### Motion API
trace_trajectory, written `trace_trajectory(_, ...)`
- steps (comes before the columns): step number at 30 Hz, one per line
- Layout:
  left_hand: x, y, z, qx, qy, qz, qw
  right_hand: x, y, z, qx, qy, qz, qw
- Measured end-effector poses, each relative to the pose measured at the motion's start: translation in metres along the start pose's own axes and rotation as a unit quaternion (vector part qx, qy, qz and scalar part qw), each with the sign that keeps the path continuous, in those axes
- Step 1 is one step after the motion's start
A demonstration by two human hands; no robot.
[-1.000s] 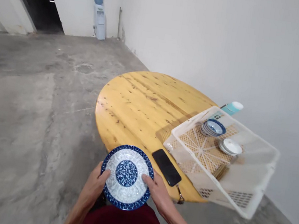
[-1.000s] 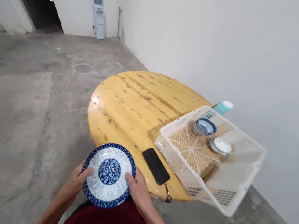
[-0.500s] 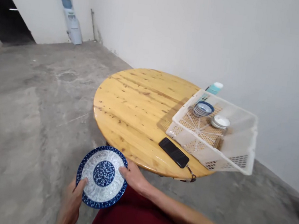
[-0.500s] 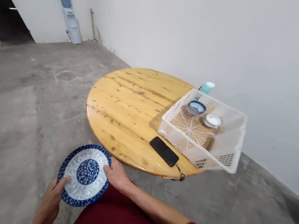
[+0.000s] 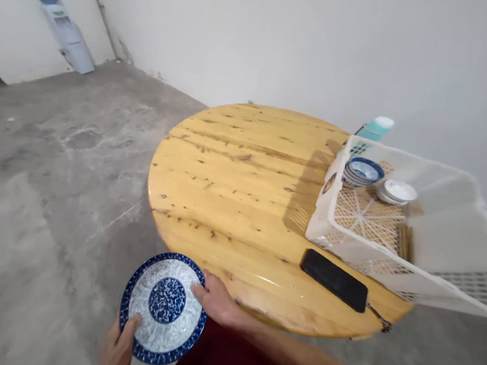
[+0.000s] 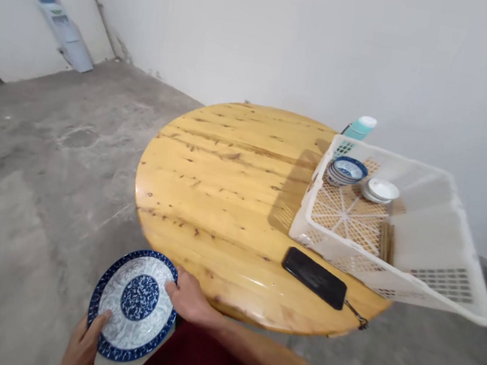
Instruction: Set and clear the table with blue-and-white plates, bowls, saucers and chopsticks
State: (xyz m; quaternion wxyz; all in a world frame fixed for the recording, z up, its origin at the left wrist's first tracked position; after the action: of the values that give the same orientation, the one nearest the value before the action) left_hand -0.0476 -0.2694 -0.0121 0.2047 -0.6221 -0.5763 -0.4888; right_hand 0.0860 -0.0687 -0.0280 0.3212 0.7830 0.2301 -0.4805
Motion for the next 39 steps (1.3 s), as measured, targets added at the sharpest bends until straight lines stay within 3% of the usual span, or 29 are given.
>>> trace_trajectory(3, 0.014, -0.048, -0.006, -0.031, -0.031, -0.019, 0.999, -0.016, -0.036, 0.013, 0.011, 0.011, 0.023, 1.0)
trace_trajectory(6, 0.03, -0.093, -0.013, -0.049, -0.062, 0.023, 0.997, -0.029, -0.066, 0.02, 0.024, 0.021, 0.04, 0.999)
trace_trajectory(9, 0.047, -0.125, -0.008, -0.066, -0.061, 0.048, 0.995, -0.039, -0.086, 0.02, 0.051, 0.025, 0.054, 0.997)
trace_trajectory(13, 0.07, -0.15, 0.02, -0.089, -0.039, 0.013, 0.995, -0.042, -0.102, 0.014, 0.101, 0.037, 0.089, 0.99)
trace_trajectory(17, 0.09, -0.177, 0.057, -0.164, 0.017, -0.048, 0.985, -0.038, -0.11, 0.009, 0.173, 0.027, 0.125, 0.977)
trace_trajectory(22, 0.116, -0.224, 0.09, -0.3, 0.012, 0.004, 0.954, -0.041, -0.115, 0.014, 0.288, -0.004, 0.176, 0.941)
trace_trajectory(26, 0.144, -0.256, 0.103, -0.388, -0.005, 0.062, 0.919, -0.051, -0.121, 0.033, 0.364, -0.04, 0.217, 0.905)
trace_trajectory(31, 0.172, -0.291, 0.099, -0.458, -0.024, 0.08, 0.885, -0.068, -0.137, 0.072, 0.441, -0.1, 0.22, 0.865)
trace_trajectory(36, 0.183, -0.328, 0.098, -0.506, -0.047, 0.096, 0.856, -0.083, -0.152, 0.107, 0.49, -0.113, 0.244, 0.829)
trace_trajectory(39, 0.188, -0.339, 0.108, -0.537, -0.058, 0.102, 0.835, -0.087, -0.157, 0.115, 0.514, -0.114, 0.253, 0.812)
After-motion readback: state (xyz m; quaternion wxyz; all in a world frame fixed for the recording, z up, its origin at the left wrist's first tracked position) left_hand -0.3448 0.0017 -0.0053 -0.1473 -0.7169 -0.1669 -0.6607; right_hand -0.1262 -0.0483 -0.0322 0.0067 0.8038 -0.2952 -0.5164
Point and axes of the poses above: each hand's wrist, its own y-axis away from the middle knuckle, its own z-axis out of the palm, x = y × z, the point moved 3 cm from there along -y, towards the middle knuckle, and after that the axes turned 8 degrees about x, right-handed, at the moved point
